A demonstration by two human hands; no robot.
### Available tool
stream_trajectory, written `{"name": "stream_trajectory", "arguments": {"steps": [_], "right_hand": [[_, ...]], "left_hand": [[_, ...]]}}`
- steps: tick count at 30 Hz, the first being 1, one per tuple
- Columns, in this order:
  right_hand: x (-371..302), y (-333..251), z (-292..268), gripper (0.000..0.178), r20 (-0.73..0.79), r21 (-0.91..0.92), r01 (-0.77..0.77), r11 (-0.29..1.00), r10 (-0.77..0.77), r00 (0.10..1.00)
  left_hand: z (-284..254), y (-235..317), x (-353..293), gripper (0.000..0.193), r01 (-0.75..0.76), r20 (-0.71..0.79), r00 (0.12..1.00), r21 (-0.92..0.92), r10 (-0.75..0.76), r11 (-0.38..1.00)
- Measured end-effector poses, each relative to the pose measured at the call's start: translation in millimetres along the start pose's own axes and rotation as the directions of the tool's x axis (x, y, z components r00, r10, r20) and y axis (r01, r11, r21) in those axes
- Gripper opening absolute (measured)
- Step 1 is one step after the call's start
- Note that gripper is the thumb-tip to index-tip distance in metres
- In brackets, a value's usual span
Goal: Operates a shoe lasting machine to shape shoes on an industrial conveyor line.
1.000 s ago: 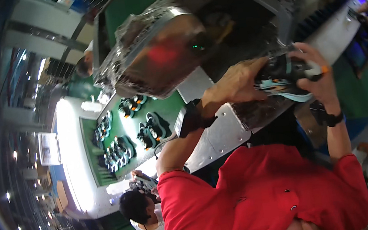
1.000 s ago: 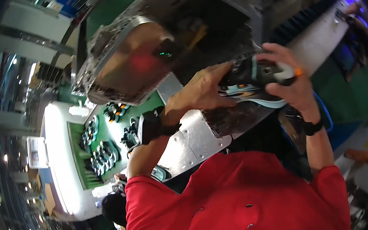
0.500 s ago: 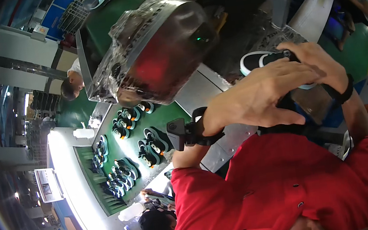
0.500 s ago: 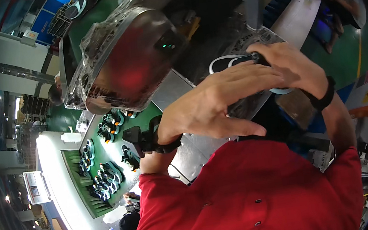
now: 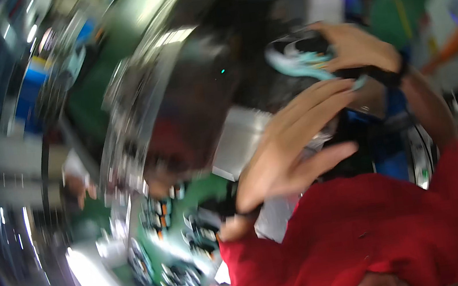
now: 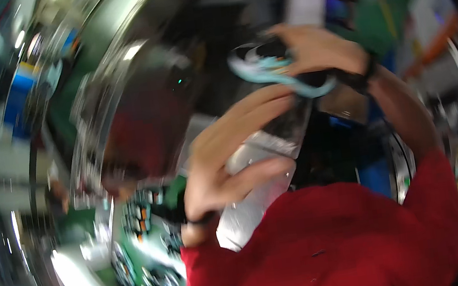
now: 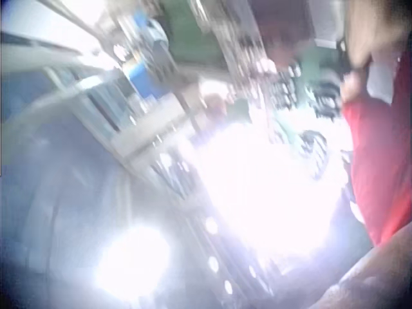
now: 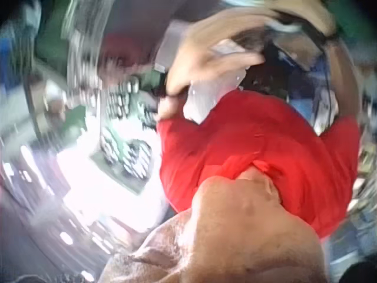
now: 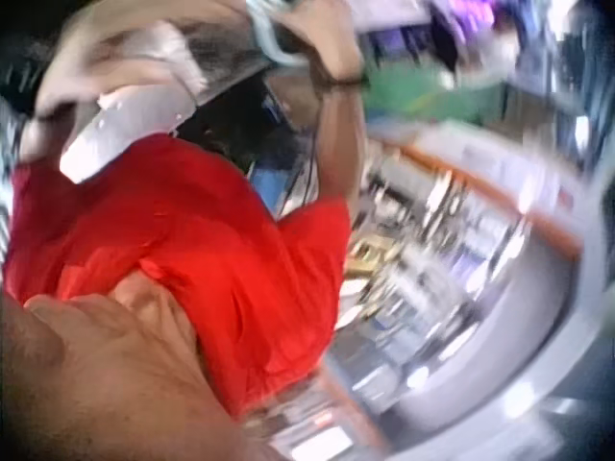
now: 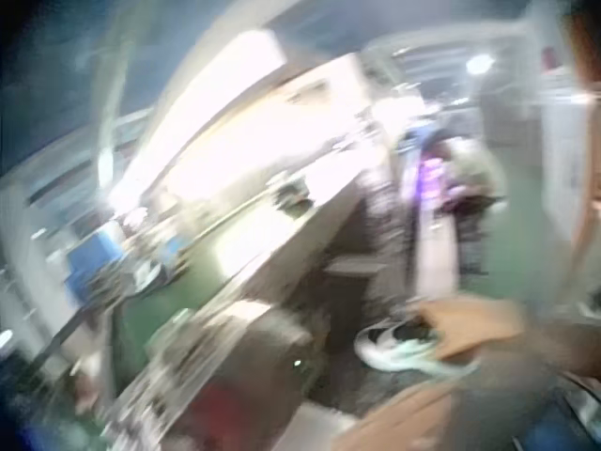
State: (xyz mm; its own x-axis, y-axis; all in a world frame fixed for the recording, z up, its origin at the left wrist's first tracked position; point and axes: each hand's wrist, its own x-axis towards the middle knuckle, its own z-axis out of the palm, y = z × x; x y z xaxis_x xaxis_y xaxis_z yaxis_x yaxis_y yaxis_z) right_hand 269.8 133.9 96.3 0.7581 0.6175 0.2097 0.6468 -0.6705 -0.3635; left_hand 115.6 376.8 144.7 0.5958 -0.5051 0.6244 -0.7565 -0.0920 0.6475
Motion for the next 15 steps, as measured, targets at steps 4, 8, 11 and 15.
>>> {"name": "stream_trajectory", "arguments": {"steps": [4,8,11,15], "right_hand": [[12,-26,8,0.069,0.132,-0.045,-0.135,0.99,0.139,0.981],[11,-61,31,0.052,-0.186,-0.057,-0.15,0.987,0.137,0.973],[-4,-57,29,0.043,-0.268,-0.068,-0.157,0.985,0.134,0.954],[-14,-62,37,0.039,-0.387,-0.061,-0.104,0.993,0.072,0.919]], "left_hand": [[29,49,-21,0.08,-0.569,-0.921,0.349,-0.061,0.174,0.82],[7,115,-6,0.067,-0.265,-0.496,0.419,0.734,0.76,0.625],[22,145,-17,0.062,0.397,-0.255,0.679,0.916,0.688,-0.053],[93,156,-6,0.057,0.647,-0.372,0.756,0.296,0.539,-0.703]]}}
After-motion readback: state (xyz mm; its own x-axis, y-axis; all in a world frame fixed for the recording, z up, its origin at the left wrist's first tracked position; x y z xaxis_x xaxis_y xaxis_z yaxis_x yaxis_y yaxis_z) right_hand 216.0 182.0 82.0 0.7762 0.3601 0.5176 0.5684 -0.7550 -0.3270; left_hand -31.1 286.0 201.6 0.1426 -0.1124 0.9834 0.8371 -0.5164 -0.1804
